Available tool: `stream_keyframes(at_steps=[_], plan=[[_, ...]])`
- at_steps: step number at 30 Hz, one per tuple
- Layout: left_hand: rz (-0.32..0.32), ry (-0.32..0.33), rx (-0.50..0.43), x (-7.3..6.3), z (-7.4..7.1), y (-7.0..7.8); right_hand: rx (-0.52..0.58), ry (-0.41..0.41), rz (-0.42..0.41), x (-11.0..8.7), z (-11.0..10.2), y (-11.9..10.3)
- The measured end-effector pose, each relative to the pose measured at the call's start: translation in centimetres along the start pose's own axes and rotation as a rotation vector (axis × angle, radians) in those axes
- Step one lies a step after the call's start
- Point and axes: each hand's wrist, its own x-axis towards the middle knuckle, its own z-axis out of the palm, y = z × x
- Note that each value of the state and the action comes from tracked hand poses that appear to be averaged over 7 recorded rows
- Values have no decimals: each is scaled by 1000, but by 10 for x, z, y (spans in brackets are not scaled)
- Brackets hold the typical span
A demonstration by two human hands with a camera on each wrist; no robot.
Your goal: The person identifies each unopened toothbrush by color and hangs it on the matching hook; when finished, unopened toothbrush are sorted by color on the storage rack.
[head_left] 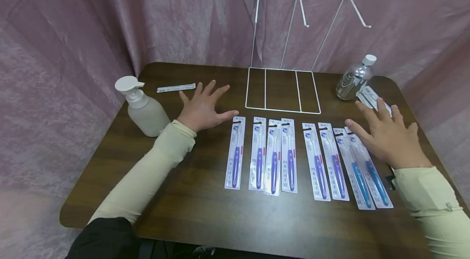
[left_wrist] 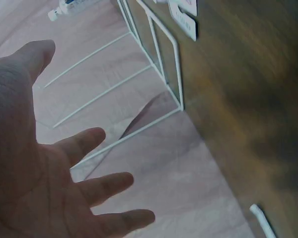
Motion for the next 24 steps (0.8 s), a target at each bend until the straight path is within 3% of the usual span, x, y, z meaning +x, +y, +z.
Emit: stream_keyframes(at_steps=[5, 10, 18, 24], plan=[[68, -1, -154, 16, 14, 5, -11, -4, 19, 2, 5, 16], [117, 21, -438, 32, 29, 9, -66, -1, 37, 2, 12, 46], [93, 6, -786, 63, 56, 5, -29, -144, 34, 2, 21, 114], [32, -20, -1054, 85, 81, -3, 56, -230, 3, 2, 27, 136]])
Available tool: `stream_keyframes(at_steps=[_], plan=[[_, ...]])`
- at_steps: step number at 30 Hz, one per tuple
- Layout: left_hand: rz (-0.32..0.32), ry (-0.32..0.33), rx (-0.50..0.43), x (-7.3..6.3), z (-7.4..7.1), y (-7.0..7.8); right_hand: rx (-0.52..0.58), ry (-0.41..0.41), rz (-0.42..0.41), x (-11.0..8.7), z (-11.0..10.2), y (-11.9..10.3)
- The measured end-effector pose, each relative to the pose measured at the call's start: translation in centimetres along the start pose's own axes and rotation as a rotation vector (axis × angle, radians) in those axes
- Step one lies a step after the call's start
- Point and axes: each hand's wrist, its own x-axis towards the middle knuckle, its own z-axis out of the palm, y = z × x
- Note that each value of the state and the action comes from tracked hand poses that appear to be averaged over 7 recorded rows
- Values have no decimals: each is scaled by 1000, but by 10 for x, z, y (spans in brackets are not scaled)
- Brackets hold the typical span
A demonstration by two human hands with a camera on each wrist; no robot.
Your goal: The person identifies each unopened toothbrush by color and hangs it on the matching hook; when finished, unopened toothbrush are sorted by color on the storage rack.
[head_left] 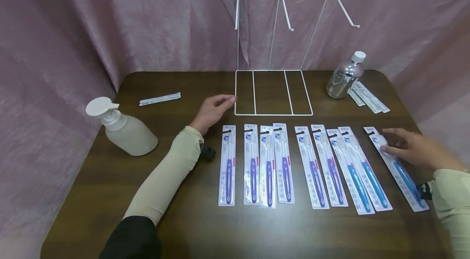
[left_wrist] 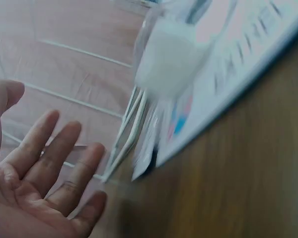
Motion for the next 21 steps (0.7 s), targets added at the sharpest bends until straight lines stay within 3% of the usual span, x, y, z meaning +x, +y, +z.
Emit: stream_keyframes(at_steps=[3, 5, 14, 21], plan=[[-31, 20, -95, 8, 6, -11, 44, -8, 18, -5, 4, 4], [-19, 27, -99, 11, 7, -18, 64, 5, 22, -5, 5, 4], [144, 41, 296, 22, 5, -38, 91, 57, 39, -3, 13, 2], [224, 30, 421, 21, 9, -39, 144, 163, 11, -5, 20, 4]])
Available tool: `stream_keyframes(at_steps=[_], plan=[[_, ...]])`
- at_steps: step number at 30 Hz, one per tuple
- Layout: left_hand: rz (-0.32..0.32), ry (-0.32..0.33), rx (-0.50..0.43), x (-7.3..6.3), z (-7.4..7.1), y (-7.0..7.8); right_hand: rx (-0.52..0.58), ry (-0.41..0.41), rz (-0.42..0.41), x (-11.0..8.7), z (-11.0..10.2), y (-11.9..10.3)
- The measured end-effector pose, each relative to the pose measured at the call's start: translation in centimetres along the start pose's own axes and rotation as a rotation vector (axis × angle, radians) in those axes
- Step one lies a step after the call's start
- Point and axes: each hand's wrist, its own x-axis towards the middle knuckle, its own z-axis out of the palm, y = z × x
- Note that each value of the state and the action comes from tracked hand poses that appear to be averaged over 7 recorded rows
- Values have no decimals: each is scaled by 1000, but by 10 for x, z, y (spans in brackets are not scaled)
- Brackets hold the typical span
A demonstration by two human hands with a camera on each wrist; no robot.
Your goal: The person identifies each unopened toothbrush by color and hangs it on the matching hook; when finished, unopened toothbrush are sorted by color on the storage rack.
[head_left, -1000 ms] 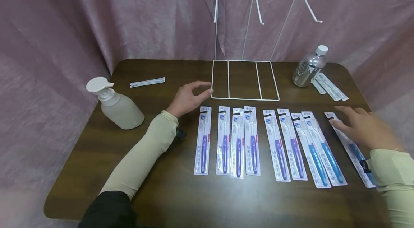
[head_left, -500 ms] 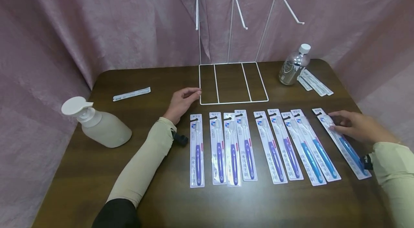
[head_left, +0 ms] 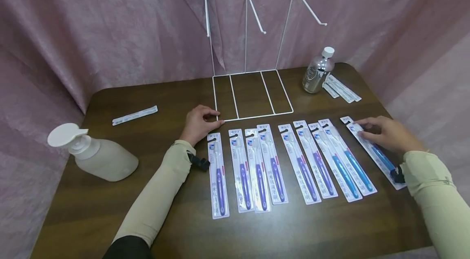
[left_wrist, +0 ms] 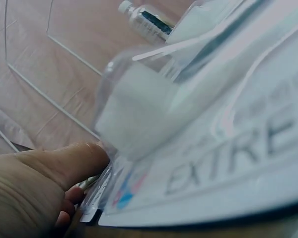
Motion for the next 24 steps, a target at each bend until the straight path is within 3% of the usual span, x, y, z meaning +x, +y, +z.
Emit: stream_keyframes(at_steps=[5, 9, 12, 19, 24], plan=[[-7, 33, 20, -2, -2, -2, 74, 67, 22, -1, -6, -7], [-18, 35, 43, -4, -2, 1, 58, 224, 22, -4, -21, -29], [2, 30, 66, -2, -3, 2, 56, 394, -16, -3, -38, -64], [24, 47, 45, -3, -3, -1, 72, 788, -228, 22, -76, -175], [21, 45, 38, -6, 0, -1, 59, 962, -273, 46, -79, -216]])
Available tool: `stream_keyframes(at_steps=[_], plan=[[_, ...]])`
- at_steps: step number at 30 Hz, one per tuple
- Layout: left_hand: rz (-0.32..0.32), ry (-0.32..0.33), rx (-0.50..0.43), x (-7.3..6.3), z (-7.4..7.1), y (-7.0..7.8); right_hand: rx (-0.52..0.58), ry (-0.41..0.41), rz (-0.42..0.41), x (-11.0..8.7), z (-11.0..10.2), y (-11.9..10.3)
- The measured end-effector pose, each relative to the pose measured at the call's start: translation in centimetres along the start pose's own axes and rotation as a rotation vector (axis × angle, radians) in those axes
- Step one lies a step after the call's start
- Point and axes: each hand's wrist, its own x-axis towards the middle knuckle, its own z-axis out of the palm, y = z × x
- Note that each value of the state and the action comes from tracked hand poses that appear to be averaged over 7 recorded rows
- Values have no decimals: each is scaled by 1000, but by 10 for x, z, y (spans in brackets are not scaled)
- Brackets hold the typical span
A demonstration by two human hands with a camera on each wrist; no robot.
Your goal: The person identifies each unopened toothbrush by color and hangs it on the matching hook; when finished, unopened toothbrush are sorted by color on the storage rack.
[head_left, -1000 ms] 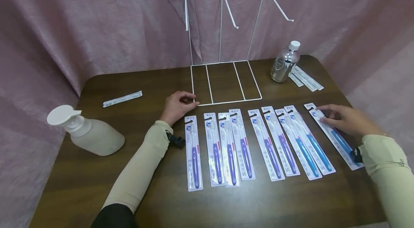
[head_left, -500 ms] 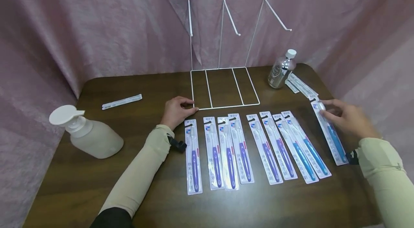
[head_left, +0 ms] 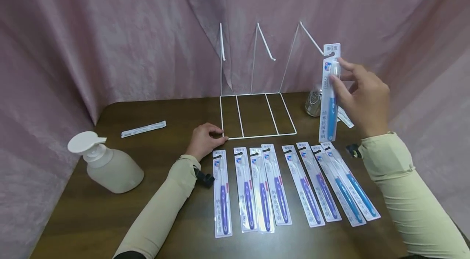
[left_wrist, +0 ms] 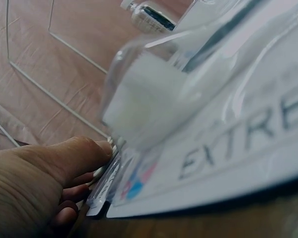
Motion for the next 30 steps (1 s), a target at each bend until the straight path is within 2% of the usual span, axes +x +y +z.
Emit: stream_keyframes(at_steps=[8, 11, 16, 19, 24, 30], plan=[[5, 29, 2, 2, 0, 1, 41, 110, 41, 8, 34, 1], [-3, 50, 10, 6, 1, 2, 71, 104, 65, 17, 46, 5], [28, 19, -6, 17, 12, 9, 100, 70, 213, 39, 66, 22], [46, 18, -12, 21, 23, 11, 102, 68, 263, 55, 83, 37], [67, 30, -34, 20, 36, 14, 97, 66, 335, 79, 114, 62], [57, 18, -44, 15, 51, 16, 126, 11, 445, 89, 134, 88]])
